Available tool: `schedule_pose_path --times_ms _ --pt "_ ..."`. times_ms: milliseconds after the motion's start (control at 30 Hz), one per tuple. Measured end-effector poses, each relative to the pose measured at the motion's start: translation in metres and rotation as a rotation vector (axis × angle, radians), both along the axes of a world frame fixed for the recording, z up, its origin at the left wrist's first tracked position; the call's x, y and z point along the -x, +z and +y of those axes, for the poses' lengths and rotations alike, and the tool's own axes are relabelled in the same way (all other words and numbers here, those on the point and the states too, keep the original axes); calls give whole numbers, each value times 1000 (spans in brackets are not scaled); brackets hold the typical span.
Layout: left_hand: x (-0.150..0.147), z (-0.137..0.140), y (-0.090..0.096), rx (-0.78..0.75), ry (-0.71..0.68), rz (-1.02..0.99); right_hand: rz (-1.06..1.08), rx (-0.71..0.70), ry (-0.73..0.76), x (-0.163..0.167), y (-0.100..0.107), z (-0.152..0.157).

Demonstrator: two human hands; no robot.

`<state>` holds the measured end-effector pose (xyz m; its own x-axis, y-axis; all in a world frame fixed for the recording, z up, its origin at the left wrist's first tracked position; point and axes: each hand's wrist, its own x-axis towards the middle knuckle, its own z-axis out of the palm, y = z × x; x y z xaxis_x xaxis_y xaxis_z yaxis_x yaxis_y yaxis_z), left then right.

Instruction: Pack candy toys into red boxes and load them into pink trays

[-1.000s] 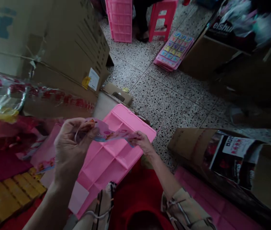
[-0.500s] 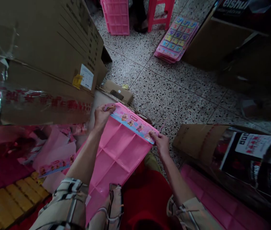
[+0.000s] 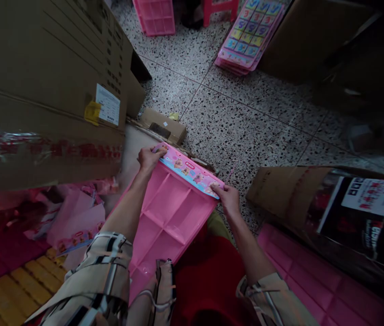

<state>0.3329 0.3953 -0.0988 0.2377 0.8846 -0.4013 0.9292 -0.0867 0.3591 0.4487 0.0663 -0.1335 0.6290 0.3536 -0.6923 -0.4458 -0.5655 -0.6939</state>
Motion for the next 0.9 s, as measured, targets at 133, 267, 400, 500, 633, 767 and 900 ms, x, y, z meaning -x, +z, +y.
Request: schedule_pose_path --times_ms 133,267,400,500,633,767,900 --pt "-4 -2 1 -48 13 35 37 -21 -37 0 -4 -2" --pt "-9 -7 5 -56 16 76 66 -34 -55 0 -8 -3" --pt "-12 -10 7 -62 22 112 88 -43 -64 -1 -10 -3" --pt "-13 -10 8 -58 21 145 88 -41 -62 -1 -11 -2" --pt "-13 -9 8 -55 14 155 76 -30 -50 -2 -12 -2" --pt "-12 -8 5 -64 2 145 55 -11 -22 -2 -12 -1" --pt "-6 -8 -3 -93 -25 70 -18 48 9 -2 -12 0"
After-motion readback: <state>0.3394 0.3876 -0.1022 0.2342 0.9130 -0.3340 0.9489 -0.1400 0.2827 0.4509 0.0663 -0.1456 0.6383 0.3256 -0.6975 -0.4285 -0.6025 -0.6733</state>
